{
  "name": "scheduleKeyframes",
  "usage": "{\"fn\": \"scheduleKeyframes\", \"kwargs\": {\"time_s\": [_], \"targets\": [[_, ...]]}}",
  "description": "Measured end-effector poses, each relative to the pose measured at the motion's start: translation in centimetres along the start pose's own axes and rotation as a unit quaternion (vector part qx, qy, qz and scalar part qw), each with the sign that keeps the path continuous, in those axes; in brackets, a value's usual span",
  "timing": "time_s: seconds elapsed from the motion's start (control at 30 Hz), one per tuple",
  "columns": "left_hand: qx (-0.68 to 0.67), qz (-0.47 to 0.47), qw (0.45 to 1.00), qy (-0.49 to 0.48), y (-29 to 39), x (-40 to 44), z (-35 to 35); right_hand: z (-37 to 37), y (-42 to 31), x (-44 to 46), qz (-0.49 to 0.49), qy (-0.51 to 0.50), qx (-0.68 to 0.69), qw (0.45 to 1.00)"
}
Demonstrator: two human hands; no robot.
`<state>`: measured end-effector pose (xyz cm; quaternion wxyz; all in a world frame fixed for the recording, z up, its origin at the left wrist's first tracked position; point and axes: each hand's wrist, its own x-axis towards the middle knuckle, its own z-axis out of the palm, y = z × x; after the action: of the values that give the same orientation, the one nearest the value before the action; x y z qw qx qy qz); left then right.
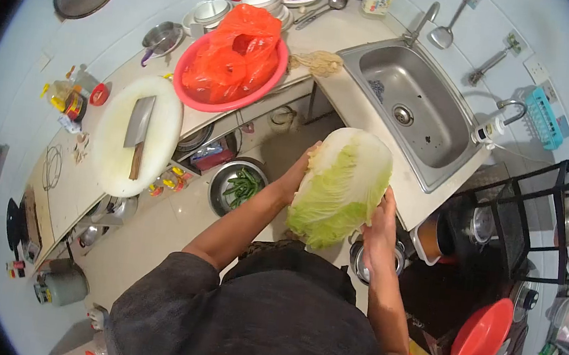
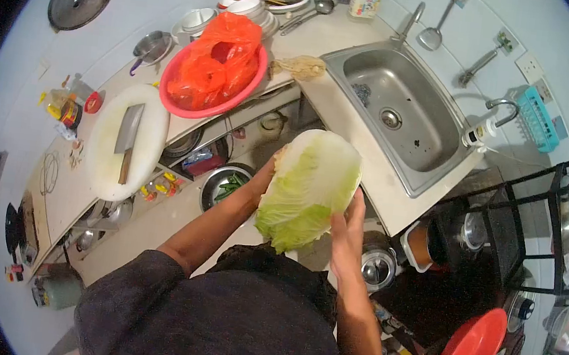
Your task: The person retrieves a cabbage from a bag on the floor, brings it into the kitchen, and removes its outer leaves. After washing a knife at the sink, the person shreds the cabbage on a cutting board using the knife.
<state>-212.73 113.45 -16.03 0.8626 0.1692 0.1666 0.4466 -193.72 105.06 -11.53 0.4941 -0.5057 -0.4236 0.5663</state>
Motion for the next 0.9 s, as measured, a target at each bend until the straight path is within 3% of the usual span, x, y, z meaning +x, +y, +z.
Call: {"fn": "scheduleKeyframes", "kwargs": {"time_s": [0.07,0.17,0.23,0.3,0.37,0.57,0.9], "targets": [[0.031,-0.056,0.997,0.044,0.8,0.6,0.8,-0.1,0.3,1.1,0.034,0.000,0.115,0.993],[0.157,-0.048,0.985,0.053,0.5,2.9,1.5,-1.3,2.1,2.5,0.065,0.021,0.204,0.977],[0.283,0.007,0.953,0.106,-0.4,4.8,0.7,-1.9,2.7,3.5,0.085,0.043,0.249,0.964],[0.431,0.056,0.892,0.125,-1.1,6.4,0.1,-2.4,2.4,4.3,0.097,0.031,0.281,0.954],[0.591,0.099,0.793,0.107,-0.7,7.3,1.7,-3.7,3.5,5.4,0.115,0.023,0.324,0.939],[0.727,0.092,0.671,0.111,-1.4,13.1,5.3,-9.2,5.5,9.2,0.103,-0.014,0.365,0.925],[0.740,-0.032,0.666,0.088,-2.0,24.3,4.1,-14.5,6.6,15.5,0.163,-0.010,0.416,0.895]]}}
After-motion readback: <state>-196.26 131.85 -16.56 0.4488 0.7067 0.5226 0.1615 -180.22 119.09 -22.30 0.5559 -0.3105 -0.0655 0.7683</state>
